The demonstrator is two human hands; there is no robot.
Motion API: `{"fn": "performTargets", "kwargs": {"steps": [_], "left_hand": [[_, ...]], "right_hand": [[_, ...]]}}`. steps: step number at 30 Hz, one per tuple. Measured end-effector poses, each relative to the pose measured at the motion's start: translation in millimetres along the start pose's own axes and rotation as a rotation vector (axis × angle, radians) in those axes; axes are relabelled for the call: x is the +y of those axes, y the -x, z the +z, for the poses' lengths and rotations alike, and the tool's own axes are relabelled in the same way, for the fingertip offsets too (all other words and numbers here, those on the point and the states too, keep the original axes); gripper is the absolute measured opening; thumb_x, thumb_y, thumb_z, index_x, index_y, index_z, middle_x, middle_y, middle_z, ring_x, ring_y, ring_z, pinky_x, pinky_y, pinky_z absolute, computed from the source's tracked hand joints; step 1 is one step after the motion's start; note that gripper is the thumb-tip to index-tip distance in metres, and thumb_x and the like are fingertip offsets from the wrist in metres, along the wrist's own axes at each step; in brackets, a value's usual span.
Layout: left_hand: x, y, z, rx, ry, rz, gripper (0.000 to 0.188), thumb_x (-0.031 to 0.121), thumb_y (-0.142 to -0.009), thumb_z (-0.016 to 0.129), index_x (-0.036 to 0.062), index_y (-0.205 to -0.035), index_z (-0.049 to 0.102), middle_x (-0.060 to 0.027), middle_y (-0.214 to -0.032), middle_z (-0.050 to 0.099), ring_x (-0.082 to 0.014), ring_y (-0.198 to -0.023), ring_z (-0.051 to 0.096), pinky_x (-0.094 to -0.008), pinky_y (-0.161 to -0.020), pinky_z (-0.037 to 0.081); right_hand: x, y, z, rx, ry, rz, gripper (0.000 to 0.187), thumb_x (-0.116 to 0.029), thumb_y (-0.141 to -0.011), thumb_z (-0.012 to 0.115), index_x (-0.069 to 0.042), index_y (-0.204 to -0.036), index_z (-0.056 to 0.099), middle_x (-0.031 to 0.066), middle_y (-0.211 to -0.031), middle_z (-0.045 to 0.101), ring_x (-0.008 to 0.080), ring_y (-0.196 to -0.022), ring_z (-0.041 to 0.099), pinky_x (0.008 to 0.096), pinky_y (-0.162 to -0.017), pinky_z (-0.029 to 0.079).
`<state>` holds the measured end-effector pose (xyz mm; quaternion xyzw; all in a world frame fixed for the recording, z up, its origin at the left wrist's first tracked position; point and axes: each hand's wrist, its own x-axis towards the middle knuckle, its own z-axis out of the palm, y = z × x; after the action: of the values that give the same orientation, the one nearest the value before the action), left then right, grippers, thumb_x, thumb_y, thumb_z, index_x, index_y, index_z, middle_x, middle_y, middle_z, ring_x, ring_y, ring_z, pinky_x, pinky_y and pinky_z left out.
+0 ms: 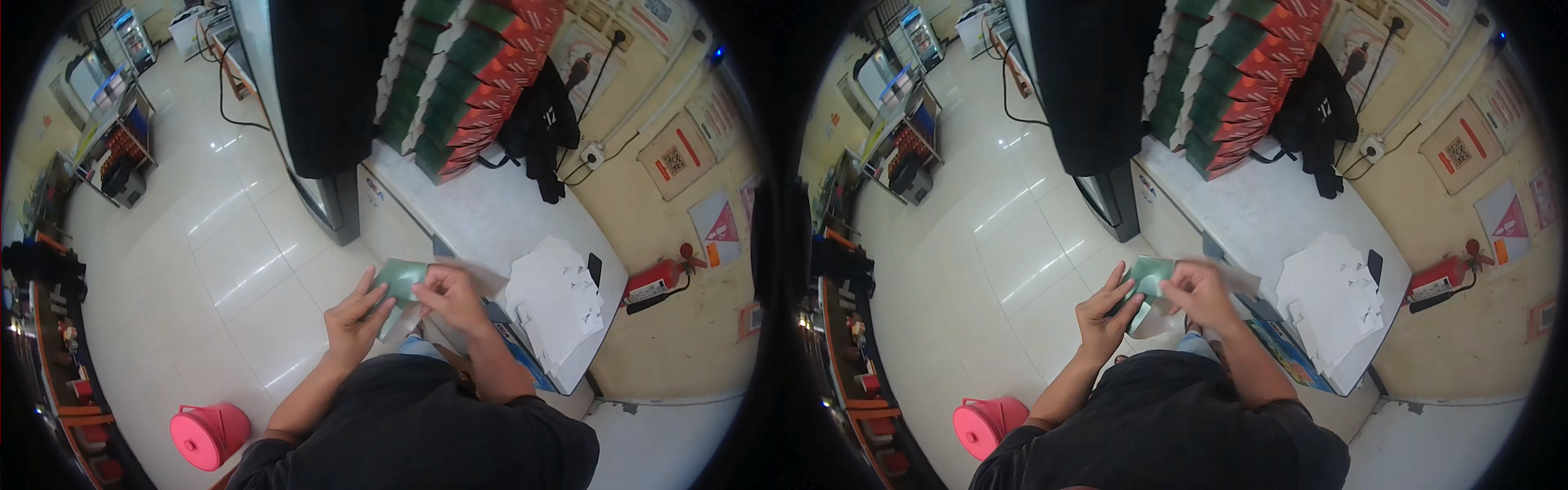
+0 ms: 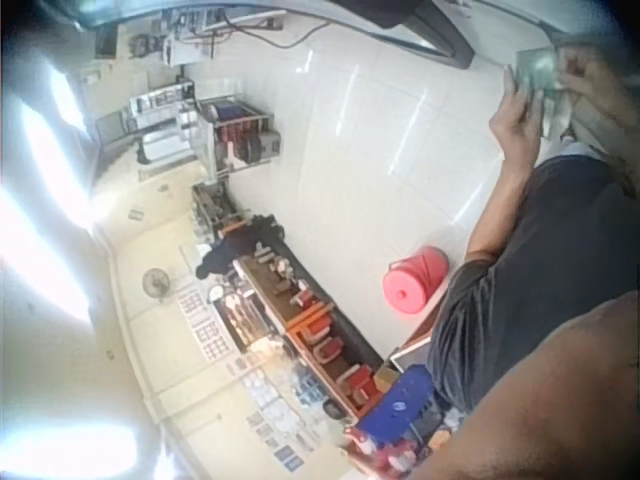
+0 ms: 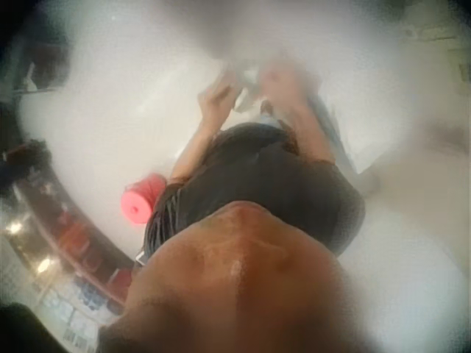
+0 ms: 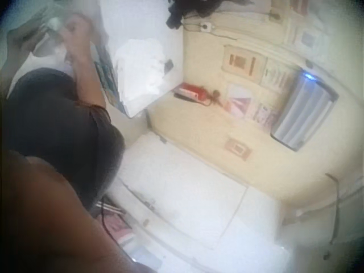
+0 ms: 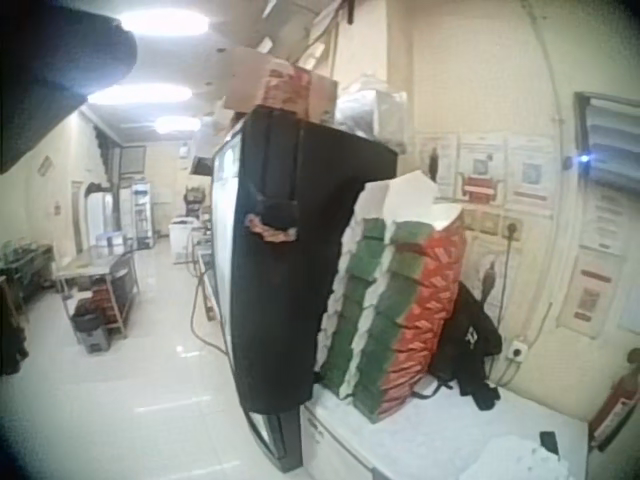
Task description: The person folds several flat cardboard food boxes into their three-dimensional shape by hand, stacking them on a counter or table.
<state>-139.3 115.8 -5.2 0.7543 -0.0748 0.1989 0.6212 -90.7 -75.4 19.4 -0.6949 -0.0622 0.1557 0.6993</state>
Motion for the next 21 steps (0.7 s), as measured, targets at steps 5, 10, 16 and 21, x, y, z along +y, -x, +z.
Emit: {"fn": "performTargets", "kwargs": {"steps": [5, 10, 16, 21], "left_hand": [[3.7, -39.6, 56.1, -0.136, -0.044, 0.06, 0.028, 0.002, -0.081, 0.077, 0.0009, -0.109, 0.072, -0.0286, -0.126, 0.061, -0.0264, -0.103, 0.07, -0.0278, -0.083, 0.054], [6.6, -62.6, 125.9, -0.1, -0.124, 0.143, 0.027, -0.006, -0.081, 0.074, -0.0021, -0.108, 0.072, -0.0256, -0.113, 0.068, -0.0333, -0.121, 0.06, -0.0326, -0.093, 0.052], [-7.3, -84.4, 187.0, -0.125, -0.29, 0.271, 0.026, -0.008, -0.082, 0.072, -0.002, -0.108, 0.072, -0.0202, -0.095, 0.072, -0.0344, -0.12, 0.059, -0.0328, -0.085, 0.054], [-4.1, -102.5, 222.3, -0.153, -0.232, 0.202, 0.025, -0.001, -0.08, 0.076, -0.001, -0.105, 0.072, -0.0281, -0.121, 0.063, -0.0234, -0.083, 0.073, -0.0295, -0.072, 0.056]], "right_hand": [[-11.7, -8.4, -90.8, -0.028, 0.217, -0.088, 0.022, -0.006, -0.09, 0.07, -0.006, -0.073, 0.056, -0.0027, -0.063, 0.057, 0.0024, -0.055, 0.053, 0.0201, -0.05, 0.044], [-3.3, -15.5, -108.9, 0.21, -0.062, -0.112, 0.022, -0.006, -0.091, 0.068, -0.006, -0.073, 0.055, -0.0029, -0.063, 0.056, 0.0022, -0.052, 0.049, 0.0196, -0.049, 0.04], [6.1, -27.8, -151.3, 0.308, -0.344, -0.051, 0.023, -0.011, -0.092, 0.068, -0.005, -0.073, 0.056, -0.0011, -0.061, 0.057, 0.0034, -0.051, 0.05, 0.021, -0.046, 0.039], [6.0, -31.9, -198.6, 0.293, -0.265, -0.057, 0.025, -0.015, -0.091, 0.07, -0.005, -0.072, 0.057, -0.0009, -0.06, 0.058, 0.0031, -0.051, 0.051, 0.021, -0.046, 0.037]]}}
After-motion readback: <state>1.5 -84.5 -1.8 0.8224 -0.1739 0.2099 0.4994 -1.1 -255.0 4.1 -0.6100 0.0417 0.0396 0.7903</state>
